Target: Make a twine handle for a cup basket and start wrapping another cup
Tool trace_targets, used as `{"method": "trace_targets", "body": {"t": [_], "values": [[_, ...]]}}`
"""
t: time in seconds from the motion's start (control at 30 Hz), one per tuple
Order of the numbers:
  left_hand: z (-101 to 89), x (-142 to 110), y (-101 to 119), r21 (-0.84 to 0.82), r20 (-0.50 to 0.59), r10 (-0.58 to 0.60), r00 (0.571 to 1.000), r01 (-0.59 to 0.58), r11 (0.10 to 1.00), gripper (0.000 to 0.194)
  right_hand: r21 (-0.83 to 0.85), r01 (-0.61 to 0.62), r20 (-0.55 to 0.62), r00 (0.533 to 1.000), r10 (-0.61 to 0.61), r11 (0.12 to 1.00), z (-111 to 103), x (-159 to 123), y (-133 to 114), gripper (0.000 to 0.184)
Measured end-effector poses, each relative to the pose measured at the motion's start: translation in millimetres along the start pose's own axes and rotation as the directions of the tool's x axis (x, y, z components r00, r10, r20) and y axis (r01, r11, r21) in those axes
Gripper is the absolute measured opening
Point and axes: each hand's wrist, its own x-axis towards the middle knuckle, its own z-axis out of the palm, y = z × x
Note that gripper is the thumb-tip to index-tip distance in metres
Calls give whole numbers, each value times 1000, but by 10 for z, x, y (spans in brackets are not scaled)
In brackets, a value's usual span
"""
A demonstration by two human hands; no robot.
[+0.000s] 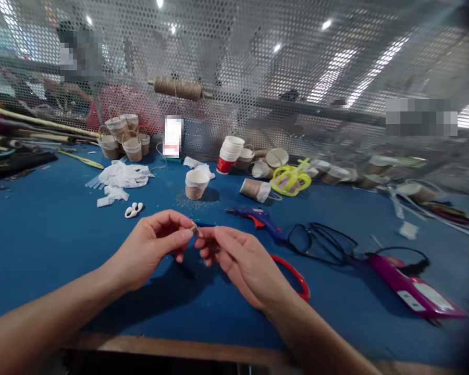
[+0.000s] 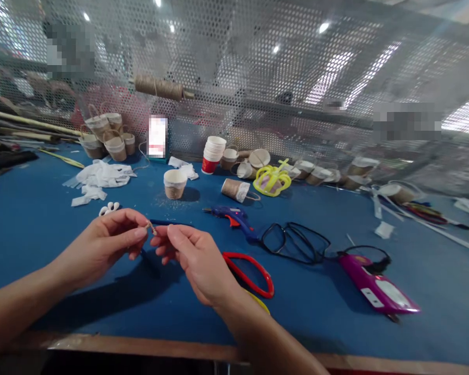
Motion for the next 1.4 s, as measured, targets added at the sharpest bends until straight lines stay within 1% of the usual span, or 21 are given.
{"method": "trace_targets", "body": {"t": [0.13, 0.2, 0.37, 0.47, 0.67, 0.8, 0.93, 1.1, 1.23, 1.4], "values": [[-6, 7, -14, 15, 1, 6, 1000, -6, 1000, 11, -144, 104, -50, 992, -112, 984, -17, -36, 36, 19], [-7, 7, -18, 26, -8, 7, 1000, -7, 1000, 10, -211, 140, -56, 986, -155, 967, -33, -45, 61, 17], [7, 7, -13, 28, -21, 9, 1000, -8, 1000, 8, -288, 136, -55, 986, -158, 948, -46, -41, 92, 17], [12, 10, -15, 33, -13, 12, 1000, -12, 999, 7, -268, 131, -62, 986, -153, 954, -31, -37, 85, 16], [16, -10, -16, 31, 12, 15, 1000, -16, 999, 9, -73, 73, -76, 994, -78, 995, 2, -24, 40, 16], [8, -11, -29, 47, 14, 30, 999, -30, 998, 9, -15, 44, -73, 996, -45, 999, 10, -17, 29, 19], [0, 3, -52, 69, 20, 49, 999, -50, 996, 8, -40, 46, -66, 997, -48, 998, 11, -24, 33, 19], [8, 11, -50, 115, 13, 54, 998, -55, 992, 7, -89, 88, -84, 992, -96, 992, 2, -28, 37, 18], [22, 6, -23, 184, 12, 80, 997, -81, 980, 7, -119, 96, -86, 991, -106, 988, -3, -25, 44, 18], [33, -6, 0, 266, 5, 87, 996, -86, 960, 6, -144, 105, -81, 990, -118, 984, 0, -17, 49, 18]]}}
